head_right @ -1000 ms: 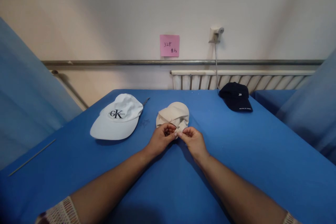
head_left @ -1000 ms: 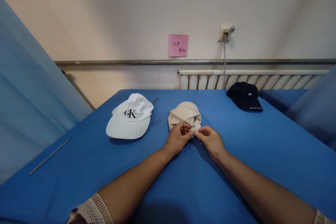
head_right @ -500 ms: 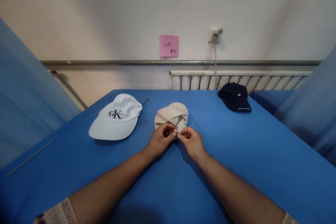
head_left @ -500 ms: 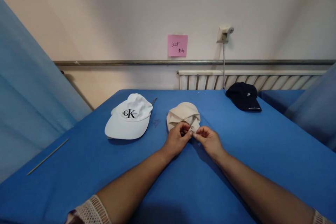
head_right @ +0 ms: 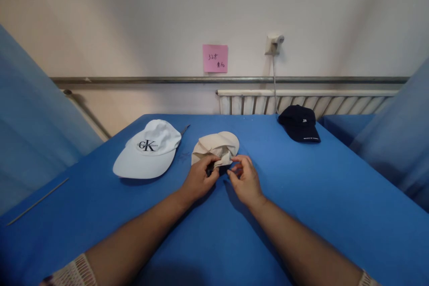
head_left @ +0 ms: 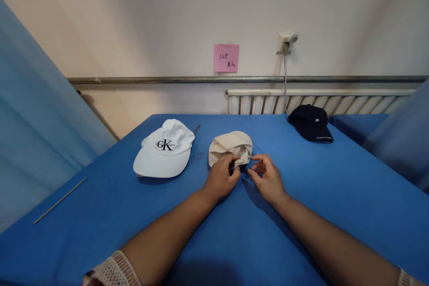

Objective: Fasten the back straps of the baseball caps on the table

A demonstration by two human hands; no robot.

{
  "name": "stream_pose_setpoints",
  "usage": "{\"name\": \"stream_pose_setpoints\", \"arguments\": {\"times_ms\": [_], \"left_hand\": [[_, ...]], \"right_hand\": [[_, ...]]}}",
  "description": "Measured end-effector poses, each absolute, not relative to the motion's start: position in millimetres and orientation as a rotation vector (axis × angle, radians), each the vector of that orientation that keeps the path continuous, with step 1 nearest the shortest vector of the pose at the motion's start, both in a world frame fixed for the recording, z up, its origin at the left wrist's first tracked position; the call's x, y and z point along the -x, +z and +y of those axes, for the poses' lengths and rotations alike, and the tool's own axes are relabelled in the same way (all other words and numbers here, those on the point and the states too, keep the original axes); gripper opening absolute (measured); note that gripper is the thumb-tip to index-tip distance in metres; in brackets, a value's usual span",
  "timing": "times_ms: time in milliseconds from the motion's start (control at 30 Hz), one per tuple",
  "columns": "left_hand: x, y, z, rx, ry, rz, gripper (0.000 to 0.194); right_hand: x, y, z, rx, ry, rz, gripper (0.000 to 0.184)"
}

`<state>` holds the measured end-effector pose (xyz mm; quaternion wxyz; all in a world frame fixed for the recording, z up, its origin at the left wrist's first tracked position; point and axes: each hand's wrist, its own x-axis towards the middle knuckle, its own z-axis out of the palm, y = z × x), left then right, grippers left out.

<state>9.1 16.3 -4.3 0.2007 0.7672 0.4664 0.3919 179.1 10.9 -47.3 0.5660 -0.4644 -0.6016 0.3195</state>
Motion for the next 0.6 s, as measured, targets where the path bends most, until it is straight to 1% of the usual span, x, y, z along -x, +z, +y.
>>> {"name": "stream_pose_setpoints", "arguments": {"times_ms": [67,133,233,333,467,533,600], "left_hand": [[-8,-1,15,-2.173,1.101,1.271,0.028],[-9,3,12,-2.183,1.102,1.221,0.027],[-12,8,6,-2.191,1.048,1.121,0.025],[-11,12,4,-2.212,0.994,1.071,0.026],[-5,16,10,-2.195,0.996,1.142,0.023],[-2,18,13,-2.139,0.997,1.169,0.021],[-1,18,15,-2.076,0.978,1.167,0.022]], "right_hand": [[-182,-42,11,1.071,0.570,-1.567,0.036],[-184,-37,11,1.053,0.431,-1.691,0.035],[-187,-31,11,1.025,0.277,-1.787,0.030],[-190,-28,11,0.983,0.203,-1.878,0.024],[-193,-28,13,1.044,0.277,-1.886,0.018],[-193,-29,14,1.081,0.419,-1.824,0.015],[-192,-31,16,1.082,0.653,-1.723,0.017]]}}
